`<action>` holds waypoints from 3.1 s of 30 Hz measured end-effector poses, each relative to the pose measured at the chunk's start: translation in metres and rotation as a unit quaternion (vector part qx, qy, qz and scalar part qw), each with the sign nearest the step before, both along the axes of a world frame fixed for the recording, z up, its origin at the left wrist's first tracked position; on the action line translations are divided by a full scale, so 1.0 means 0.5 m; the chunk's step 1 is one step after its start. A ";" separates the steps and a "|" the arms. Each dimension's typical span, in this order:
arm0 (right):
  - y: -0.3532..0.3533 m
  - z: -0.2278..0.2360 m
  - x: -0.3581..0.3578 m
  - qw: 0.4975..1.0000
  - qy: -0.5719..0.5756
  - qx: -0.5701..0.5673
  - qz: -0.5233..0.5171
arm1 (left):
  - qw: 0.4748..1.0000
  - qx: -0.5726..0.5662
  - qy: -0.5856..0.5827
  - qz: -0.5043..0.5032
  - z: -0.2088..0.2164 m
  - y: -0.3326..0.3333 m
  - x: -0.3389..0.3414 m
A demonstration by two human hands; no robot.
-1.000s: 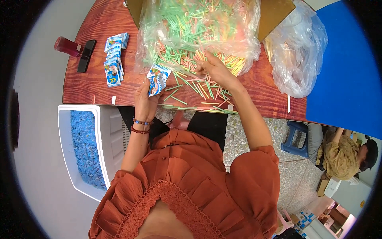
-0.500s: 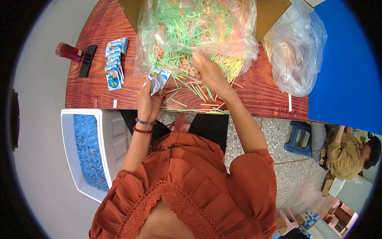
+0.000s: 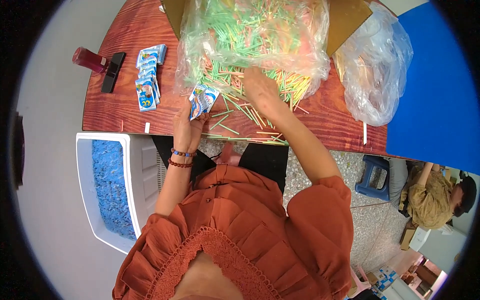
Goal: The person is packaging small blue cards into plastic bags along with colored shredded paper.
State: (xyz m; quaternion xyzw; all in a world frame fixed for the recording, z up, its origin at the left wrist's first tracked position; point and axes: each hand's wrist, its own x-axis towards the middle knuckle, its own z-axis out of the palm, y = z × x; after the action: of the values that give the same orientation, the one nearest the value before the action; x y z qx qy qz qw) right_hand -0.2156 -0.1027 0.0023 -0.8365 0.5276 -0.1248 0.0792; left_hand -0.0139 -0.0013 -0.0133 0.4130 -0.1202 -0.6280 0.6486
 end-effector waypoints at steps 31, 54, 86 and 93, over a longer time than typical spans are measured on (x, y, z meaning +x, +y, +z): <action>0.130 0.096 0.153 0.767 -0.634 -0.038 0.093 | 0.999 -0.051 -0.017 0.001 0.029 -0.022 -0.051; 0.098 0.070 0.127 0.802 -0.572 0.162 0.059 | 0.990 -0.065 0.108 0.057 0.000 -0.047 -0.062; 0.057 0.133 0.270 0.903 -0.383 0.084 0.176 | 0.969 -0.156 0.183 0.064 0.009 0.005 0.126; 0.080 0.166 0.300 0.844 -0.454 0.214 0.191 | 0.955 -0.184 0.221 0.074 0.007 0.006 0.138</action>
State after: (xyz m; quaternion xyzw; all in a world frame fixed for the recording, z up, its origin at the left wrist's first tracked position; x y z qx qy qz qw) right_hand -0.0657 -0.0628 0.0853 -0.7331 0.2762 -0.3568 0.5088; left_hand 0.0550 0.0016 -0.0097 0.1454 -0.0565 -0.6205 0.7685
